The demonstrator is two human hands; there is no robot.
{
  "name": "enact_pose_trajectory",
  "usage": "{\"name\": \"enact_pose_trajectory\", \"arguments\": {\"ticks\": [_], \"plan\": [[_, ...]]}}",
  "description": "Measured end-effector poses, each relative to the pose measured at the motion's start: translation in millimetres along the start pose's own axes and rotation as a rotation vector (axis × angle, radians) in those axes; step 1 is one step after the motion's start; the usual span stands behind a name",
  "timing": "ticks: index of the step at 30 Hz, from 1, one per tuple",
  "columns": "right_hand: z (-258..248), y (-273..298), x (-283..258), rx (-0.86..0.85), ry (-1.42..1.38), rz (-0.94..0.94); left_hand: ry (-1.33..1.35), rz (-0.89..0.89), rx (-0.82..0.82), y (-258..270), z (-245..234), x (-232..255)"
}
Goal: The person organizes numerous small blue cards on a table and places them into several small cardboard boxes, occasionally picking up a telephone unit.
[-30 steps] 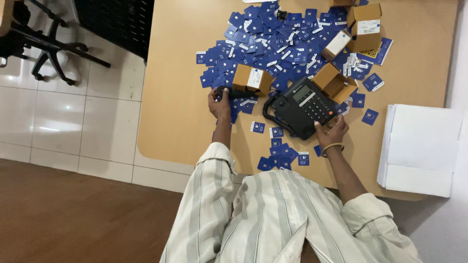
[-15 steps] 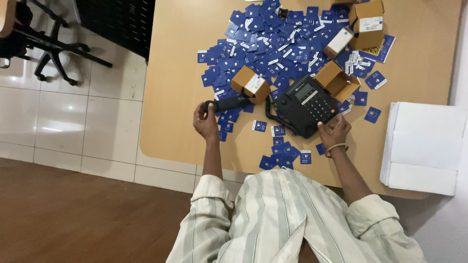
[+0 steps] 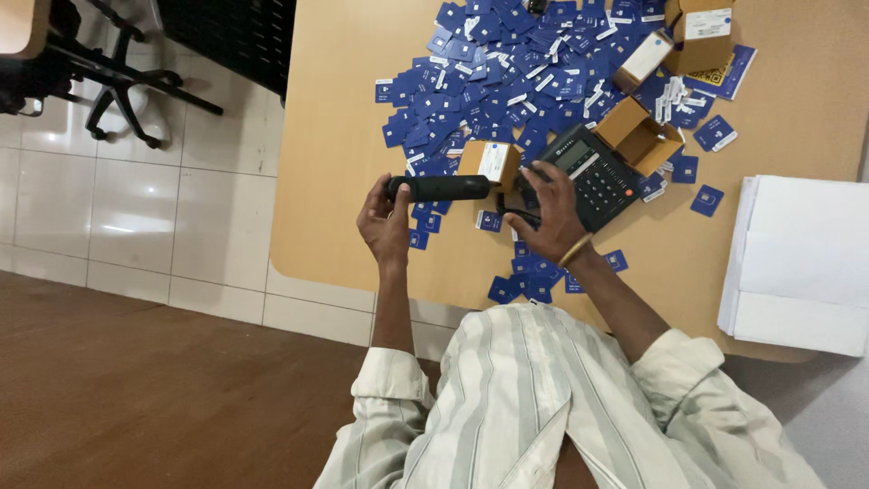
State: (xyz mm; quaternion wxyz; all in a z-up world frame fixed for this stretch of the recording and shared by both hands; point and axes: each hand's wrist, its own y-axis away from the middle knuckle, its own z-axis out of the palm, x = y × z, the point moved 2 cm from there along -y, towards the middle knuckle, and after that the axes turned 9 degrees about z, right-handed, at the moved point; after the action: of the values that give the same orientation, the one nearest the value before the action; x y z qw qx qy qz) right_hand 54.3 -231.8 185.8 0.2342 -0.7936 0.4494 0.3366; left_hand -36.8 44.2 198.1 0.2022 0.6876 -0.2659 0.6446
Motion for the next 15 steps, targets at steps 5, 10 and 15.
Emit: {"name": "enact_pose_trajectory", "arguments": {"ticks": [5,10,15], "plan": [[24.8,-25.8,-6.3,-0.089,0.082,-0.077,-0.063,0.068,-0.077,1.1,16.2,36.2],[52.1,-41.8,15.9,-0.183,0.394,0.294,-0.084,0.093,-0.039,-8.1,12.6,43.5],[63.7,-56.0,57.2,-0.156,0.206,0.223,-0.062,0.085,0.013,-12.8,-5.7,24.9]]}}
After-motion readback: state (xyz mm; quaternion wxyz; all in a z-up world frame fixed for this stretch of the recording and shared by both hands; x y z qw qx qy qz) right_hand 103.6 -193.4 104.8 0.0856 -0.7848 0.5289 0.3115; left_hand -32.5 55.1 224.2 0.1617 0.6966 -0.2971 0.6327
